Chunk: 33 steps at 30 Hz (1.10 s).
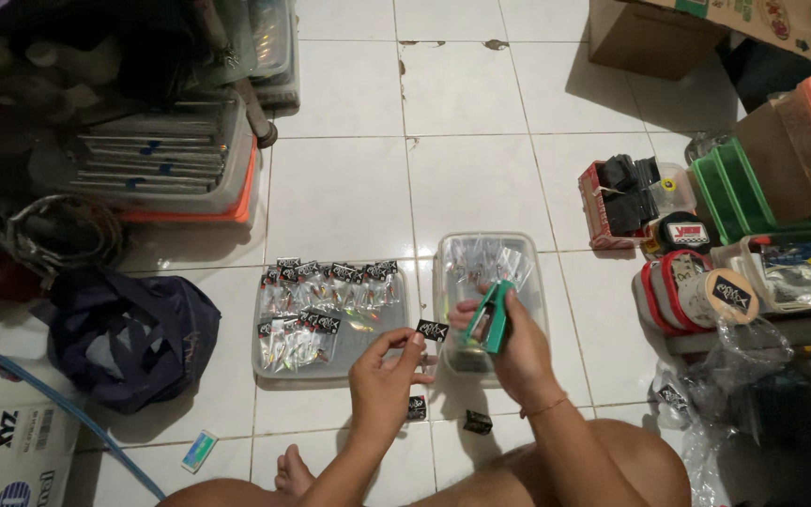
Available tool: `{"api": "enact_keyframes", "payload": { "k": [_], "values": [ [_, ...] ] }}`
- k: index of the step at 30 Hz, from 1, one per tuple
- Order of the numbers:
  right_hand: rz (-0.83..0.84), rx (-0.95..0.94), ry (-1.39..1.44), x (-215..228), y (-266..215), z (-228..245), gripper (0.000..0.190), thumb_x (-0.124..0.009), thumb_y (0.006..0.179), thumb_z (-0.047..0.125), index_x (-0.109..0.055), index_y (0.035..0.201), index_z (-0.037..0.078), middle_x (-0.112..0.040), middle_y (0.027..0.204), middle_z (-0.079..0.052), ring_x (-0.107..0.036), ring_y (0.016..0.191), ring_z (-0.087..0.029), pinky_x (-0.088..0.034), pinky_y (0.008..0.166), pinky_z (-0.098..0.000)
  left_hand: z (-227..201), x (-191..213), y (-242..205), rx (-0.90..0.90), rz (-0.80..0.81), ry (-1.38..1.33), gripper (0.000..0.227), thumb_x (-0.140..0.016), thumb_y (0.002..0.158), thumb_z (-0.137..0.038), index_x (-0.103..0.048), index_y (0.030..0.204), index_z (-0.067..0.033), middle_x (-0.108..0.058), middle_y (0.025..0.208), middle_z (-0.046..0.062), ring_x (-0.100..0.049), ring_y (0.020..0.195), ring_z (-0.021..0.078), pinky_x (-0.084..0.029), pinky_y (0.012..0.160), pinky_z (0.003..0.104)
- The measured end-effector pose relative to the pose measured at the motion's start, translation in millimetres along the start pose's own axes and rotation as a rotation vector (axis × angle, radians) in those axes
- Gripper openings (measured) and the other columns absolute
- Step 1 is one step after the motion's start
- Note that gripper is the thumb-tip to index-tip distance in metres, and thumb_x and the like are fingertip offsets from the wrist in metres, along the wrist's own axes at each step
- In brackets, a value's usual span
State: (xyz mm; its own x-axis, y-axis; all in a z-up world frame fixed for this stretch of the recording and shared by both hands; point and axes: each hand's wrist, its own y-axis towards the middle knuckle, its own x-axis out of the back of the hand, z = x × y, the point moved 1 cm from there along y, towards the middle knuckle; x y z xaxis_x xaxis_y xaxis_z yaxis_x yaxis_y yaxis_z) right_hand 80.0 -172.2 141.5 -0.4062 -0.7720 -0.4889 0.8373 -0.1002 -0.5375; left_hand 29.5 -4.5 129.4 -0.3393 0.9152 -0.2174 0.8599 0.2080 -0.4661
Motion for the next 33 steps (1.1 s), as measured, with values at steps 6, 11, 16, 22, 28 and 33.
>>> {"api": "enact_keyframes", "payload": {
  "k": [6, 11, 16, 22, 28, 33],
  "values": [
    [0.068, -0.008, -0.054, 14, 3, -14, 0.048, -0.036, 0.108, 0.044, -0.06, 0.121, 0.004, -0.067, 0.088, -0.014, -0.065, 0.072, -0.028, -0.048, 0.047, -0.034, 6, -2, 0, -0.067, 0.004, 0.099, 0.018, -0.076, 0.09, -0.016, -0.078, 0.104, -0.0046, -0.077, 0.091, 0.008, -0.082, 0.073, 0.0227, -0.07, 0.057, 0.031],
    [0.315, 0.039, -0.087, 14, 0, -8, 0.06, -0.042, 0.105, 0.033, -0.042, 0.153, -0.003, -0.062, 0.112, -0.02, -0.062, 0.098, -0.028, -0.052, 0.092, -0.04, 3, -3, -2, -0.066, 0.023, 0.045, 0.019, -0.074, 0.091, -0.013, -0.078, 0.106, -0.0015, -0.074, 0.094, 0.011, -0.08, 0.077, 0.0232, -0.072, 0.06, 0.033],
    [0.336, 0.075, -0.263, 6, -12, -6, 0.063, -0.059, 0.093, 0.032, -0.049, 0.147, 0.001, -0.067, 0.121, -0.019, -0.067, 0.122, -0.035, -0.051, 0.106, -0.0442, 6, -4, 0, -0.076, 0.033, 0.029, 0.018, -0.074, 0.092, -0.013, -0.077, 0.104, -0.001, -0.074, 0.093, 0.011, -0.08, 0.078, 0.0247, -0.071, 0.061, 0.033],
    [0.302, 0.202, -0.516, 4, -17, -8, 0.056, -0.073, 0.083, 0.029, -0.06, 0.129, 0.0, -0.075, 0.128, -0.02, -0.072, 0.121, -0.029, -0.058, 0.105, -0.0416, 4, -3, -2, -0.115, 0.01, 0.071, 0.017, -0.074, 0.092, -0.014, -0.078, 0.102, -0.001, -0.072, 0.09, 0.008, -0.081, 0.077, 0.0228, -0.072, 0.06, 0.033],
    [0.324, 0.253, -0.546, 4, -14, -10, 0.047, -0.072, 0.087, 0.03, -0.064, 0.124, 0.002, -0.077, 0.119, -0.015, -0.072, 0.112, -0.025, -0.059, 0.1, -0.039, 6, -2, 0, -0.232, 0.041, 0.111, 0.015, -0.073, 0.093, -0.015, -0.076, 0.099, -0.0019, -0.071, 0.089, 0.007, -0.08, 0.074, 0.0199, -0.073, 0.058, 0.032],
    [0.317, 0.261, -0.528, 11, -9, -18, 0.047, -0.074, 0.085, 0.027, -0.064, 0.123, 0.0, -0.076, 0.117, -0.015, -0.071, 0.108, -0.024, -0.059, 0.097, -0.0352, 6, -1, -1, -0.344, 0.064, 0.169, 0.016, -0.072, 0.092, -0.017, -0.077, 0.1, -0.0033, -0.072, 0.092, 0.007, -0.08, 0.077, 0.0168, -0.074, 0.06, 0.031]
  ]
}}
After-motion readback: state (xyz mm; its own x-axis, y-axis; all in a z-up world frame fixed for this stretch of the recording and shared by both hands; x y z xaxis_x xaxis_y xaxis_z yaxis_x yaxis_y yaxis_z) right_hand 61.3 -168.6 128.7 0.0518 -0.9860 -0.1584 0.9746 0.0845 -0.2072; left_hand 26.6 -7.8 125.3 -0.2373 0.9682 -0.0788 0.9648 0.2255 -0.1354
